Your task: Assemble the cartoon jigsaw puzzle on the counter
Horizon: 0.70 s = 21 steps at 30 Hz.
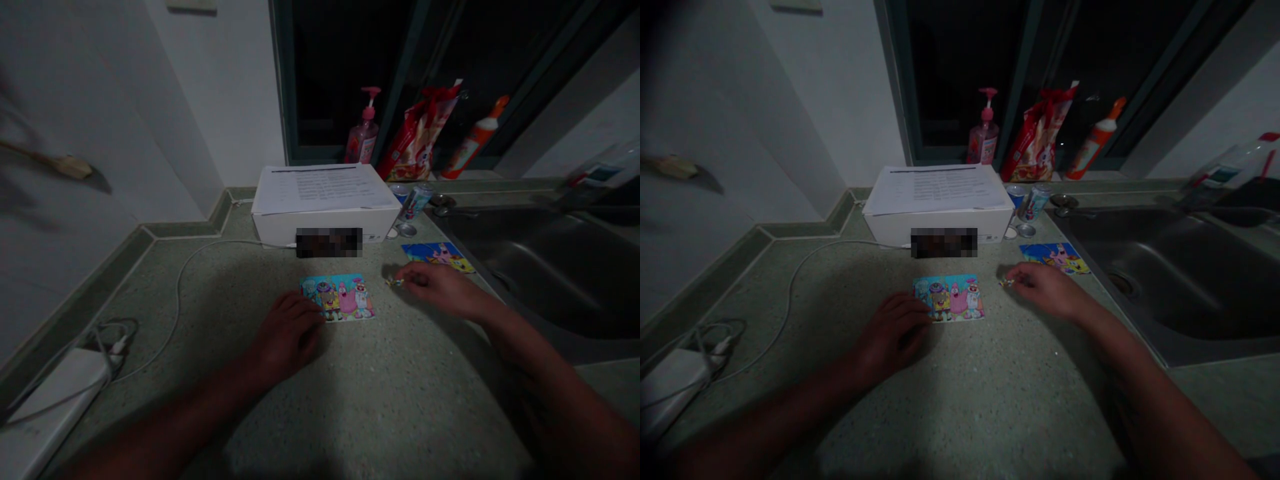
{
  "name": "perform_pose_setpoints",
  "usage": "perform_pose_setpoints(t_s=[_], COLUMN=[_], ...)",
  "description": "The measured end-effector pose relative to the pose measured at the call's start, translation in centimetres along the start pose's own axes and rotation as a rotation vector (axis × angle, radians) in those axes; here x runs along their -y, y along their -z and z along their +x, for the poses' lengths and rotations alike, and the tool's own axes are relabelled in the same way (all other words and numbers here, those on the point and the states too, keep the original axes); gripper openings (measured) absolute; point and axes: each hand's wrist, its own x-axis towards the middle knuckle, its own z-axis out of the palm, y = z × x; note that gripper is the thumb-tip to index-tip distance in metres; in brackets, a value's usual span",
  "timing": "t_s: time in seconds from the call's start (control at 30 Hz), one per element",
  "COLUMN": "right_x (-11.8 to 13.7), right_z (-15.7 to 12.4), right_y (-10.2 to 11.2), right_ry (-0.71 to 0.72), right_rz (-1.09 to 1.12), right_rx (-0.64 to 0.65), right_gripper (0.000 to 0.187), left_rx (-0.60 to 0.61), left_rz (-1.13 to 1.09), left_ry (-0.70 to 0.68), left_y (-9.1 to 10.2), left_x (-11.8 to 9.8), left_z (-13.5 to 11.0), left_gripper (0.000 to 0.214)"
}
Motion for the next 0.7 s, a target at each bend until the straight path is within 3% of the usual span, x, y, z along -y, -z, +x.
perform_pose_setpoints(t_s=[0.33,0.53,0.7], right_x=[7.3,9.9,10.8], right_z=[0.8,-0.2,-0.5], right_y=[-7.6,-9.9,-11.6], right_ry=[-0.085,-0.091,-0.04], right_rz=[0.691,0.868,0.918], right_rx=[-0.177,-0.128,-0.065], right_gripper=[0.026,0.024,0.026], left_rx=[-0.078,-0.204,-0.226], left_rz=[0.018,0.023,0.0], left_ry=[-0.017,-0.046,-0.045], left_y=[0.3,0.6,0.7], left_x=[-0.2,-0.8,-1.2], left_z=[0.4,0.4,0.3], left_gripper=[0.013,0.012,0.02])
